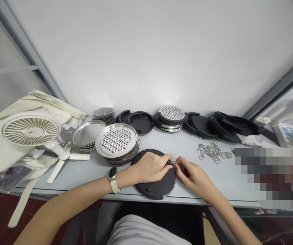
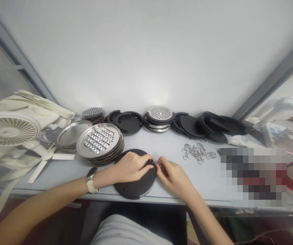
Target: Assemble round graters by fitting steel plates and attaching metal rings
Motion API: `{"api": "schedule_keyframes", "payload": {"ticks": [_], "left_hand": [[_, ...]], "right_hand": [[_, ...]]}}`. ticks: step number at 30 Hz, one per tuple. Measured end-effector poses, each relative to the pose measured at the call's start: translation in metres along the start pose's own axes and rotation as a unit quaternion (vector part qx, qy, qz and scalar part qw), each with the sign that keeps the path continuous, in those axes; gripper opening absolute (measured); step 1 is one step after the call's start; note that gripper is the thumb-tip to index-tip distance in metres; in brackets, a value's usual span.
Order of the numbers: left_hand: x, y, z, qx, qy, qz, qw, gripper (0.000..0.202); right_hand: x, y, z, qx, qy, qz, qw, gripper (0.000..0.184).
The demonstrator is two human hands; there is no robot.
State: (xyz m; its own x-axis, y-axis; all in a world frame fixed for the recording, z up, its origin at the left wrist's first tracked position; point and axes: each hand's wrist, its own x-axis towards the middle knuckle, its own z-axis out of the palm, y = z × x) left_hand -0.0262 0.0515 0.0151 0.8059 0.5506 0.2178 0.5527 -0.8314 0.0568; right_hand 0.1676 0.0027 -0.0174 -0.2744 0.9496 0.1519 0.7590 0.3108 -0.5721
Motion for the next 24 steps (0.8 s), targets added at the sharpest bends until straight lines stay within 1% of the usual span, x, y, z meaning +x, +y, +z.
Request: {"api": "schedule_keyframes", "payload": {"ticks": [11, 18, 24], "left_hand": [[-0.0001, 0.0008, -0.0019, -0.002, -0.007, -0.003, 1.000, 0.028], [-0.0009, 0.0003, -0.0007, -0.016, -0.004, 0.004, 1.000, 0.026], [-0.0003, 0.0002, -0.0015, -0.007, -0.008, 0.003, 1.000, 0.024]], "right_hand": [[0.0002, 0.0007, -0.0014, 0.009, 0.011, 0.018, 1.000, 0.013], [-0.0017, -0.0002, -0.0019, 0.000, -0.009, -0.012, 1.000, 0.015], [-0.0002, 0.0004, -0.0004, -0.013, -0.006, -0.026, 1.000, 0.017]]}}
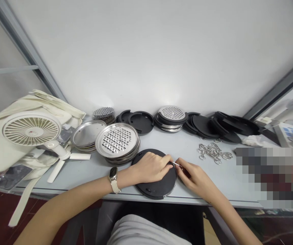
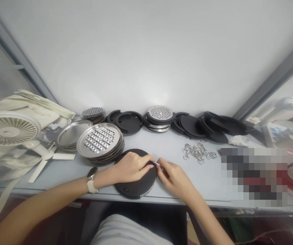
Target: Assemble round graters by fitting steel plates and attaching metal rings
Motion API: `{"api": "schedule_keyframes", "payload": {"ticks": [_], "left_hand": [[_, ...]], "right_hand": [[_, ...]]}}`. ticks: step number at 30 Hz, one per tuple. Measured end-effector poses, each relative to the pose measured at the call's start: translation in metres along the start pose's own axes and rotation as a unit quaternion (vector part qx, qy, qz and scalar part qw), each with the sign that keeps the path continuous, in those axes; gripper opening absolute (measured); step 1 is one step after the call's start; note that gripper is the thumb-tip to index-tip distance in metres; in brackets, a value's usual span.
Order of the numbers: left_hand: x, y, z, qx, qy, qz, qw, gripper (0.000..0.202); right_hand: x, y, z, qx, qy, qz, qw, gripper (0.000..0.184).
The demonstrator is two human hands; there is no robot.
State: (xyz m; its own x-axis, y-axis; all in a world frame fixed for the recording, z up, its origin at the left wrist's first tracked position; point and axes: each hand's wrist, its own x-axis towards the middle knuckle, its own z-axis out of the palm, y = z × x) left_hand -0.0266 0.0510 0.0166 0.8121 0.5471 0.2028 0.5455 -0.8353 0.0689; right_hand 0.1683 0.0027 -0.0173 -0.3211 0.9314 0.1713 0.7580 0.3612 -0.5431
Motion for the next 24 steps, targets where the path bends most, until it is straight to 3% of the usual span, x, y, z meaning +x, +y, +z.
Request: {"api": "schedule_keyframes", "payload": {"ticks": [10, 17, 24], "left_hand": [[-0.0002, -0.0001, -0.0005, 0.010, 0.014, 0.000, 1.000, 0.022], [0.0017, -0.0007, 0.0004, -0.012, 0.020, -0.046, 0.999, 0.022], [0.0010, -0.0023, 0.0009, -0.022, 0.010, -0.050, 0.998, 0.024]], "right_hand": [[-0.0004, -0.0022, -0.0012, 0.015, 0.003, -0.006, 1.000, 0.019], [0.0005, -0.0026, -0.0012, 0.022, 0.018, 0.004, 1.000, 0.015], [0.0011, -0.0006, -0.0005, 0.008, 0.025, 0.009, 1.000, 0.019]]}}
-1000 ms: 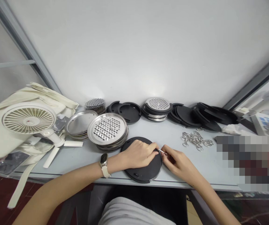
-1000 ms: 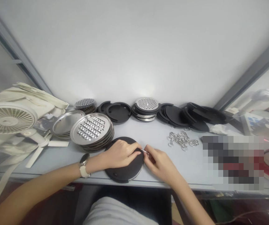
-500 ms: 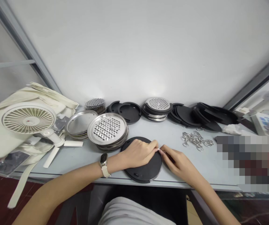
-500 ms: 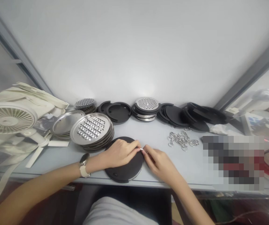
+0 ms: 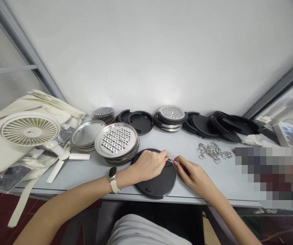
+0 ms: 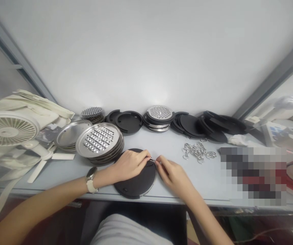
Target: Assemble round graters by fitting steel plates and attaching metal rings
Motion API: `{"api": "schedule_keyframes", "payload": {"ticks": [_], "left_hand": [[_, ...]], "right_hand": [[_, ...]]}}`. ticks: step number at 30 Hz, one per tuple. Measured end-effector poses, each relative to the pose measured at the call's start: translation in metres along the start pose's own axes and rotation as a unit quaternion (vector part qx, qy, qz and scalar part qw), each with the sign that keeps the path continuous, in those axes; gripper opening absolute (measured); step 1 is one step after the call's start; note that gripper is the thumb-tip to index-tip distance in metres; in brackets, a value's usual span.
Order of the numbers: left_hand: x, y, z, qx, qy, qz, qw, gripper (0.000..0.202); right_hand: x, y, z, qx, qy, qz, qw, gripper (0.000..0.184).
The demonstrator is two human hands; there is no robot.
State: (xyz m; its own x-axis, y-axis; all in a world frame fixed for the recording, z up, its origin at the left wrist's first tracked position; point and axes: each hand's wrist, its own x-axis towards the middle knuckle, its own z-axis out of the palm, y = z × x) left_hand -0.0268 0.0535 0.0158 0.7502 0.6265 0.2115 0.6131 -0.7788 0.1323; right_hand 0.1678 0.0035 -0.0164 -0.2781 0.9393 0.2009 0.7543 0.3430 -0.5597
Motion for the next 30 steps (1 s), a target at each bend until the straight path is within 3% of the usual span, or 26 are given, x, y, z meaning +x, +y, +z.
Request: {"api": "schedule_keyframes", "payload": {"ticks": [10, 21, 30], "left_hand": [[0.0005, 0.0016, 0.0005, -0.040, 0.033, 0.022, 0.998, 0.023], [-0.0006, 0.0003, 0.0013, -0.036, 0.001, 0.026, 0.999, 0.030], [-0.0007, 0.0001, 0.0015, -0.043, -0.002, 0.043, 0.998, 0.026]], "right_hand": [[0.0002, 0.0011, 0.0002, 0.012, -0.005, -0.012, 1.000, 0.023], [0.0013, -0.0001, -0.0017, 0.025, 0.004, -0.035, 0.999, 0.026], [0.0006, -0.0008, -0.0022, 0.008, 0.007, -0.046, 0.999, 0.017]]}}
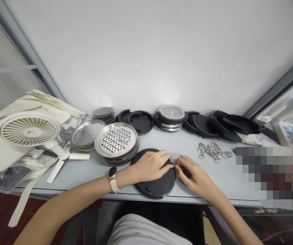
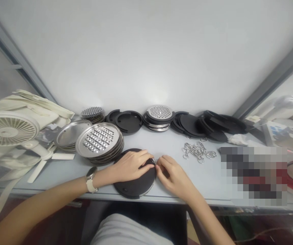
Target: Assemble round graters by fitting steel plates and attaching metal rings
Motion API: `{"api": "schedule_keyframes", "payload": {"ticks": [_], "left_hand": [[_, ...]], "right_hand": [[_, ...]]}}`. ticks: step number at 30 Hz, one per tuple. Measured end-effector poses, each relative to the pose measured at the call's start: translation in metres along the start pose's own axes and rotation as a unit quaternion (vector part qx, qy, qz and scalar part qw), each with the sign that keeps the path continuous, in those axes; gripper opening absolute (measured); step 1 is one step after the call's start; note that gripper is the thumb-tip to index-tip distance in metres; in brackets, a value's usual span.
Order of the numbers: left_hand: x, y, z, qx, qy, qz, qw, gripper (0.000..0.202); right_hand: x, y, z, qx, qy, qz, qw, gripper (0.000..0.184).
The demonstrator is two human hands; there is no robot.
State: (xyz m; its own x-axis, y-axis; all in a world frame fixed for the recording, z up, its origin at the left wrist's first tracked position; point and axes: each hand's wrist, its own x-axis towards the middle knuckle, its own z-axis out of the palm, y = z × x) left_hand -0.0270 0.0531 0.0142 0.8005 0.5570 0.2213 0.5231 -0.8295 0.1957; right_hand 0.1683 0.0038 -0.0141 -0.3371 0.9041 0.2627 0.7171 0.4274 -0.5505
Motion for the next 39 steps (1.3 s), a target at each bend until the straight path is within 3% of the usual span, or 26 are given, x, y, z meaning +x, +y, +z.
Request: {"api": "schedule_keyframes", "payload": {"ticks": [39], "left_hand": [[0.0002, -0.0010, 0.0014, 0.008, 0.011, 0.017, 1.000, 0.026]], "right_hand": [[-0.0002, 0.0053, 0.0034, 0.014, 0.020, 0.022, 0.999, 0.018]]}}
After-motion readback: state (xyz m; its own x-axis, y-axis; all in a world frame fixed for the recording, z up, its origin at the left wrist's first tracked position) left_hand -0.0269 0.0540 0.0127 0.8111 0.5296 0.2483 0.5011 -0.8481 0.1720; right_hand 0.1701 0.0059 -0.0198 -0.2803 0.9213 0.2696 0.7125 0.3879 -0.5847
